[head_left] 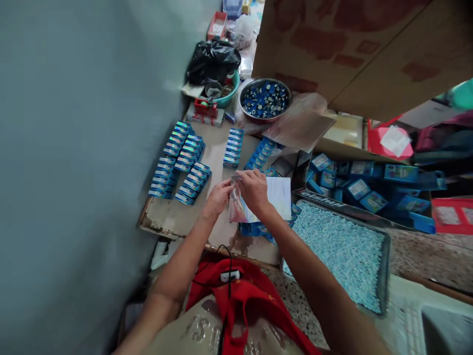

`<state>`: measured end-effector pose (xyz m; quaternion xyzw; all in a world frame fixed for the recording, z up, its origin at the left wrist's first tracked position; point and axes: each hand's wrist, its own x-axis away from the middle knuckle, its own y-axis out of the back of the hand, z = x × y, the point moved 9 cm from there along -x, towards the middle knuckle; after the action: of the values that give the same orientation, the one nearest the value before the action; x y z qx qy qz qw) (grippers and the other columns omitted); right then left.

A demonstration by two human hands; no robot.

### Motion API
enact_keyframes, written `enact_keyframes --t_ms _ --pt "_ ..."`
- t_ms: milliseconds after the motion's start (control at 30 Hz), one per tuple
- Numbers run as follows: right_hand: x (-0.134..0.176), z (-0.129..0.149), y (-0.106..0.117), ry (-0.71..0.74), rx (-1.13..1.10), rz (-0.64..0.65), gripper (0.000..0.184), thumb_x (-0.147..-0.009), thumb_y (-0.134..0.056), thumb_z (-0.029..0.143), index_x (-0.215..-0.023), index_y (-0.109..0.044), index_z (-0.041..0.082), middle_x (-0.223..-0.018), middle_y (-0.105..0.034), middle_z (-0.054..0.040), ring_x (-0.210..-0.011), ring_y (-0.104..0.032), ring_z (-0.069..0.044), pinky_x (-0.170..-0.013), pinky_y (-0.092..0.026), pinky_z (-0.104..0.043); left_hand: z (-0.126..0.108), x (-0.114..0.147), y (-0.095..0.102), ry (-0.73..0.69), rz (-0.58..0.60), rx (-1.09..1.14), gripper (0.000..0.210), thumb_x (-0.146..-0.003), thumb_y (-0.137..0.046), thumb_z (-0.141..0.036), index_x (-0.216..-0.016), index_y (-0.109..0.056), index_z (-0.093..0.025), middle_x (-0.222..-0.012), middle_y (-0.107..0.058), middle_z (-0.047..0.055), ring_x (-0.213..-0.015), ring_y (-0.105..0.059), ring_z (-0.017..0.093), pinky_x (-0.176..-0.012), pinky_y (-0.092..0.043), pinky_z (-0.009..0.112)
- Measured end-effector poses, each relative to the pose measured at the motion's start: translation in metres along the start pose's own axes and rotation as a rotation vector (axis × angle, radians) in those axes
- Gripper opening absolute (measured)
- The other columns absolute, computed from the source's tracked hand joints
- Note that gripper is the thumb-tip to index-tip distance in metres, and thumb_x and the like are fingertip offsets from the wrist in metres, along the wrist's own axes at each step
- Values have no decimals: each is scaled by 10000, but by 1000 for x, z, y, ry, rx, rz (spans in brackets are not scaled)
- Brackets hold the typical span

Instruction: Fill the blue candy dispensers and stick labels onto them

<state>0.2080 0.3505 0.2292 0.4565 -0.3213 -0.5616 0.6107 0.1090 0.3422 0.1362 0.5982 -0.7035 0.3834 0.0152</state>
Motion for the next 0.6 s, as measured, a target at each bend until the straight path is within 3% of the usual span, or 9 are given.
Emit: enact_keyframes --t_ms 100,267,433,600 --pt "3 6 -17 24 35 4 315 -1065 -496 286 -1270 -715 190 -1235 -742 -134 -1121 -594 -274 -995 -381 -403 -1 -1 1 -38 -30 32 361 -661 -786 -155 -1020 -789 -120 -968 -794 57 -991 -704 201 -877 -503 265" --pt "31 13 -38 126 62 -111 404 -1084 -425 228 -1417 -623 117 -1438 -648 -177 -1357 -544 -275 -1151 -341 -429 0 1 1 -33 -40 139 283 -650 -777 -125 -932 -791 -115 -1023 -796 90 -1127 -690 226 -979 -492 281" --pt "52 18 -39 207 15 -231 329 -1074 -485 223 -1330 -683 166 -1379 -704 -118 -1357 -572 -253 -1196 -298 -428 1 5 10 19 -91 171 141 -690 -750 -158 -829 -756 -132 -871 -773 60 -923 -718 186 -792 -522 241" --pt "57 23 -12 197 -9 -298 184 -1049 -578 276 -1087 -755 244 -1128 -796 -53 -1063 -669 -225 -1001 -372 -406 8 6 19 -3 -204 110 205 -712 -830 -273 -760 -685 -137 -667 -666 -8 -645 -605 119 -596 -442 219"
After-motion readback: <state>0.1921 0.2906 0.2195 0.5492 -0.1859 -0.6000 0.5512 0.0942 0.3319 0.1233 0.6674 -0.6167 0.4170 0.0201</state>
